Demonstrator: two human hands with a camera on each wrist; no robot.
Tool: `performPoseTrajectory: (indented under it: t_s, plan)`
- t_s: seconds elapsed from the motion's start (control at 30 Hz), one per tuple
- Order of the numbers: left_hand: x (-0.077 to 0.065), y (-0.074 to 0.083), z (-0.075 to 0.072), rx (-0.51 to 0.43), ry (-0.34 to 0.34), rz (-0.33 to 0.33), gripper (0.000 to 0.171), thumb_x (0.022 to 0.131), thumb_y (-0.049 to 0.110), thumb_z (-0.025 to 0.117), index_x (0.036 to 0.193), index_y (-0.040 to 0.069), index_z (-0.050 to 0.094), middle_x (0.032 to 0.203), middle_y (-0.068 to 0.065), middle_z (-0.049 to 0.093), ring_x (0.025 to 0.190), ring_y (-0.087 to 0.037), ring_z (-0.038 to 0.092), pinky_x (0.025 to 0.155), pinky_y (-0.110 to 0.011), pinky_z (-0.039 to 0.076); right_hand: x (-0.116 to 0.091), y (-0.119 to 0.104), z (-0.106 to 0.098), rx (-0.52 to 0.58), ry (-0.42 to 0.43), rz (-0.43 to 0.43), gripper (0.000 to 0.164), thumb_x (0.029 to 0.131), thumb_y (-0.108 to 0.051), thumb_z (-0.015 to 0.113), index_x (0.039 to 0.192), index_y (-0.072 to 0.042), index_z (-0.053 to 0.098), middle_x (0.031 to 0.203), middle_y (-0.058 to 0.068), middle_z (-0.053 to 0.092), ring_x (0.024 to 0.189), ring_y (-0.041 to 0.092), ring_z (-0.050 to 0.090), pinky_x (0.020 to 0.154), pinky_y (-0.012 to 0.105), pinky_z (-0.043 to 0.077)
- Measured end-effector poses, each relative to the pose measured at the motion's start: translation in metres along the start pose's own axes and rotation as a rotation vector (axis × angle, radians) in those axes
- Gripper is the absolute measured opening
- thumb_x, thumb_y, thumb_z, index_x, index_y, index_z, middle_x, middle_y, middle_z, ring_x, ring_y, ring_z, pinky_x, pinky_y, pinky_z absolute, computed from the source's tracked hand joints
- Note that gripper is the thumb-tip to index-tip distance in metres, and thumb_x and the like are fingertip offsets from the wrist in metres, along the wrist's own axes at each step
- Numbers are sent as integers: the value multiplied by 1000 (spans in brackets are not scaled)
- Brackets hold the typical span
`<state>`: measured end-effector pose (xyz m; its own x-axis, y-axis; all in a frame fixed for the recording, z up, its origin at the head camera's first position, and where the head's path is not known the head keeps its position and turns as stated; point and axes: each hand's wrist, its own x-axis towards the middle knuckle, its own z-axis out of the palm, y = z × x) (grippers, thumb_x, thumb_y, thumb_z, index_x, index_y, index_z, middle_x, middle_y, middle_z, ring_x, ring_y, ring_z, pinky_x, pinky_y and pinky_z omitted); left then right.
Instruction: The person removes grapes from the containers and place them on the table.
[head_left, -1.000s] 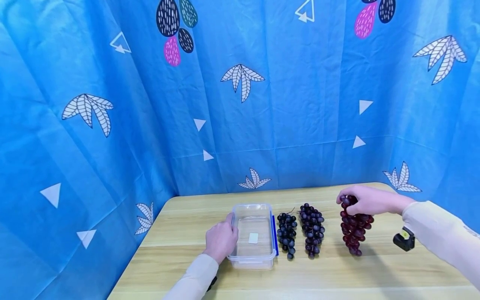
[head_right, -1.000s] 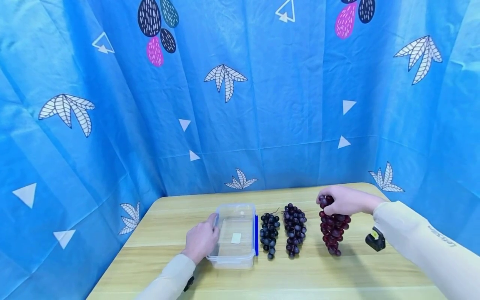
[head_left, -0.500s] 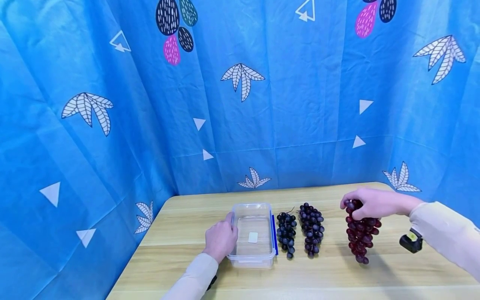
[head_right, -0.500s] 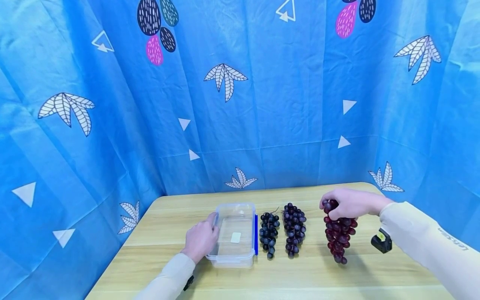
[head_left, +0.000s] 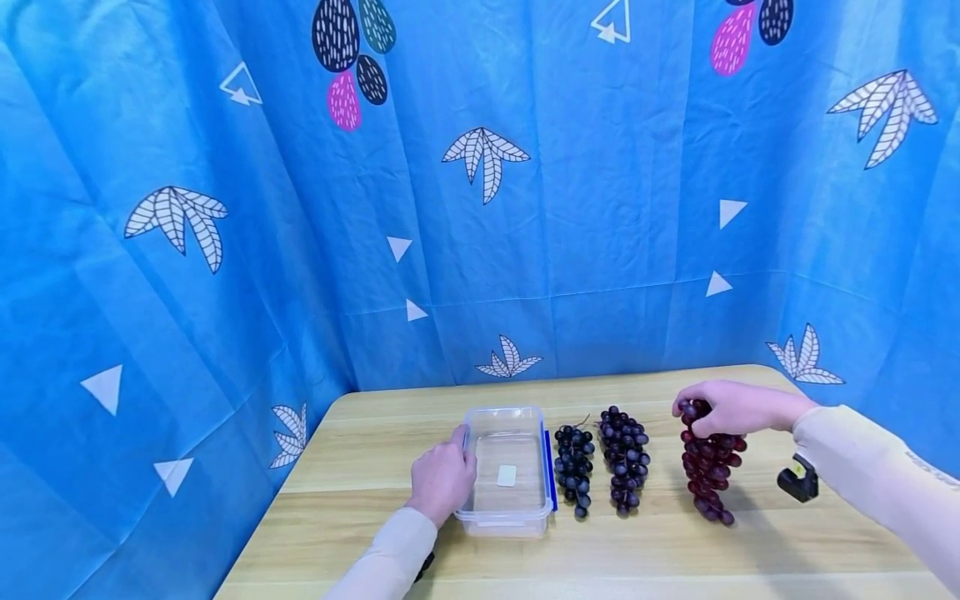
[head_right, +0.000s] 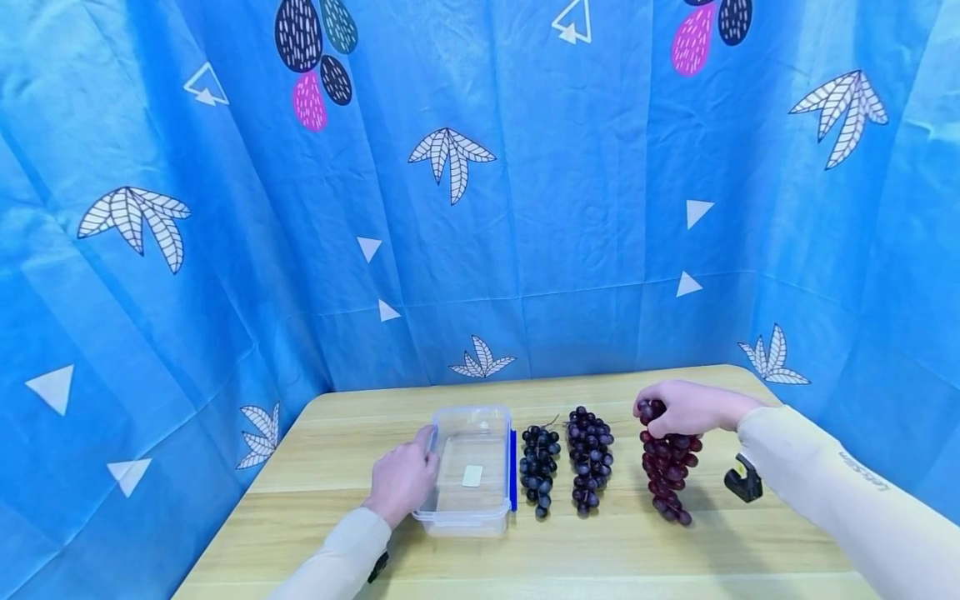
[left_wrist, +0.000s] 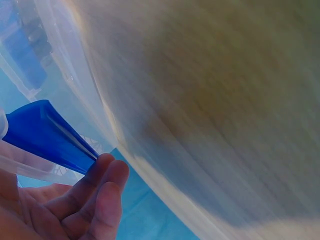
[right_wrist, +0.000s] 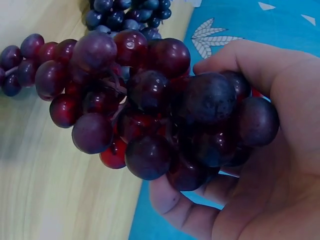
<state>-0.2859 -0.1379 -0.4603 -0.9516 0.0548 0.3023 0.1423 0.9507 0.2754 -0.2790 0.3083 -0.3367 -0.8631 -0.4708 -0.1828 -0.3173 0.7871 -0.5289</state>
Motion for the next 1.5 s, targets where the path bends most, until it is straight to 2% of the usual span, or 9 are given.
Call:
performPoseTrajectory:
  t_s: [0.27,0.5,0.93,1.03,1.17,1.27,1.3,1.37,1.5]
  plan:
    - [0,0,-1,-20,1,-3,49,97,27,57,142,12,55,98,-14,74,57,-16,54,48,-34,43,14,14,1,-11,27,4,35,85,-12,68,120,-9,65,107,7,65,84,17,56,67,33,48]
    - [0,-1,1,-19,4,0,48,97,28,56,143,12,55,95,-14,74,56,-16,52,48,-34,43,26,23,4,-8,49,13,38,85,-12,69,121,-4,64,109,9,66,86,18,57,68,34,49]
    - [0,0,1,-17,9,1,49,96,27,56,142,12,55,89,-12,72,54,-15,50,48,-33,41,53,46,13,-65,116,-10,44,84,-17,72,124,0,63,121,17,66,103,25,62,83,39,51]
    - [-1,1,0,-12,16,3,48,96,27,57,141,12,56,89,-12,73,56,-17,54,48,-35,42,58,49,16,-62,135,-16,44,84,-15,72,124,2,63,118,19,66,97,25,62,76,37,51]
    - [-2,2,-2,-11,32,12,47,95,26,59,140,11,58,92,-14,74,62,-21,62,50,-38,46,67,52,20,-47,148,-10,44,85,-13,70,124,5,60,110,19,66,76,18,58,57,34,48]
    - [-2,3,-3,-14,32,16,47,95,27,58,140,11,57,93,-14,74,65,-21,63,52,-39,48,73,56,22,-24,155,23,45,87,-12,70,127,5,59,107,17,65,60,14,51,50,33,46]
    - [-1,3,-3,-14,29,15,48,96,27,58,141,11,57,94,-14,74,65,-21,63,53,-39,48,75,57,23,-29,157,26,46,87,-12,69,129,6,58,107,18,65,60,14,51,51,33,46]
    - [-1,3,-3,-13,24,14,48,96,27,58,141,11,57,95,-13,74,65,-21,63,53,-39,48,79,59,24,-44,168,35,49,87,-12,70,130,6,57,110,20,65,65,17,55,57,36,49]
    - [-1,3,-3,-12,22,13,48,96,27,58,141,11,56,94,-14,74,66,-22,64,53,-40,48,86,61,27,-105,196,17,52,84,-13,71,131,8,57,118,27,65,95,30,62,78,45,52]
